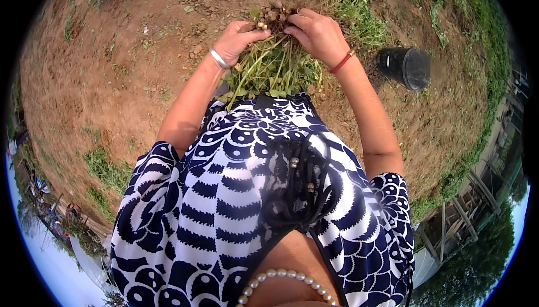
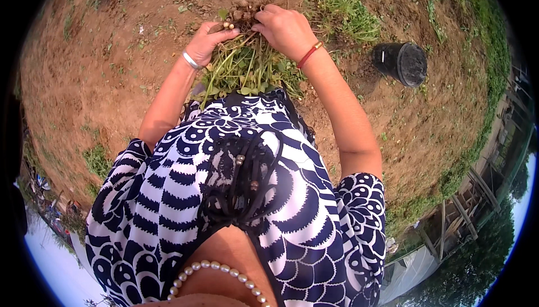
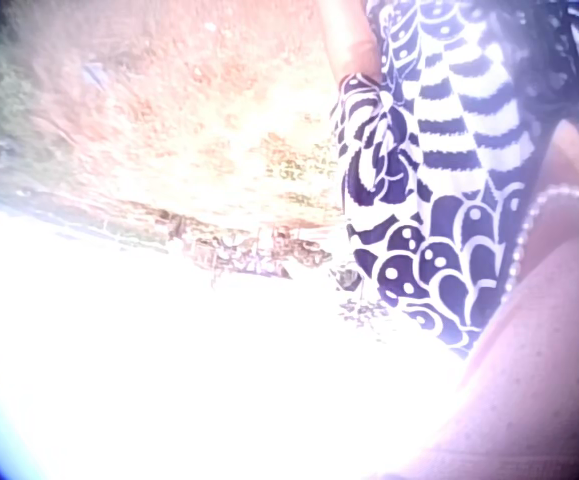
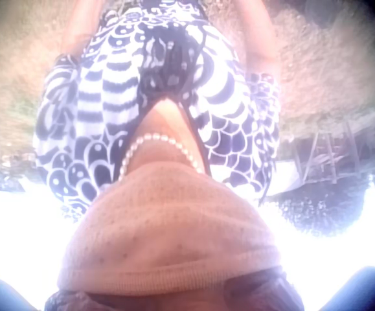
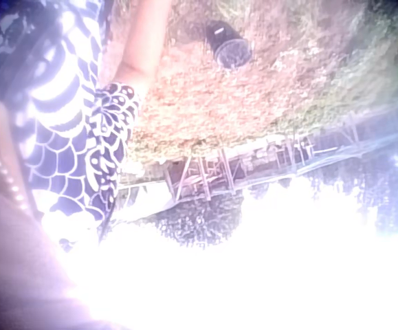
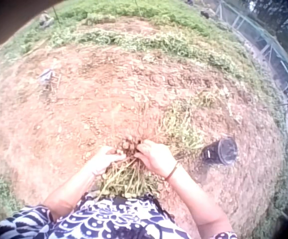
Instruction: The person walks through a garden and pulls peanut plants from the soil. They then separate the peanut pods from the roots and stems by hand, gathering the pods into a pile on the ground.
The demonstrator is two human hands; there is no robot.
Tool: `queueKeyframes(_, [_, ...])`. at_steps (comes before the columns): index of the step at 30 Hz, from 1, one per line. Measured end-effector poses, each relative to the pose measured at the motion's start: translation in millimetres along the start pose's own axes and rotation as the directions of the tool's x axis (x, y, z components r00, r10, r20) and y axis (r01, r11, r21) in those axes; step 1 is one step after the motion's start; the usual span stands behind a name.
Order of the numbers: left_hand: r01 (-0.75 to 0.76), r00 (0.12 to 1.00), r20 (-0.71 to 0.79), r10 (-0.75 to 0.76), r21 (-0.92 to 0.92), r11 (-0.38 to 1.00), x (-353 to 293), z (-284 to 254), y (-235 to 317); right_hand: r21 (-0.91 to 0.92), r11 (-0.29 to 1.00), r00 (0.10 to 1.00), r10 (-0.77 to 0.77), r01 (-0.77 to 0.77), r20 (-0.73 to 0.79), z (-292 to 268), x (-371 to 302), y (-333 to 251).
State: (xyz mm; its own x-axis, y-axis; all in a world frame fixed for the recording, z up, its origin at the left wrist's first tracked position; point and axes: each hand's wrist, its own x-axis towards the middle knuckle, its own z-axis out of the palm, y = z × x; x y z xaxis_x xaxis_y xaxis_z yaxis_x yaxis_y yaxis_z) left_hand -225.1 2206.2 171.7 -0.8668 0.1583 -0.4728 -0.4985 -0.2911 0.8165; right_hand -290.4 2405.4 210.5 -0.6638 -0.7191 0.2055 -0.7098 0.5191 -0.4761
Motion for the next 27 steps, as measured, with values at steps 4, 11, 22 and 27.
queueKeyframes(4, [-0.020,1.000,0.007,0.020,0.014,1.000,-4,0,1,-0.018,0.999,0.999,-0.041,0.041,-0.004,-2,1,1])
queueKeyframes(11, [-0.006,1.000,0.005,0.006,-0.020,1.000,-6,-3,-6,0.089,0.988,0.977,0.141,-0.128,-0.162,20,-5,-9])
queueKeyframes(22, [-0.069,0.997,0.028,0.066,0.138,0.988,-16,9,-4,-0.167,0.983,0.981,0.108,-0.081,0.160,5,-10,-8])
queueKeyframes(27, [-0.115,0.992,0.067,0.104,0.197,0.974,-15,3,1,-0.107,0.994,0.995,-0.026,0.036,0.093,-1,-10,-11])
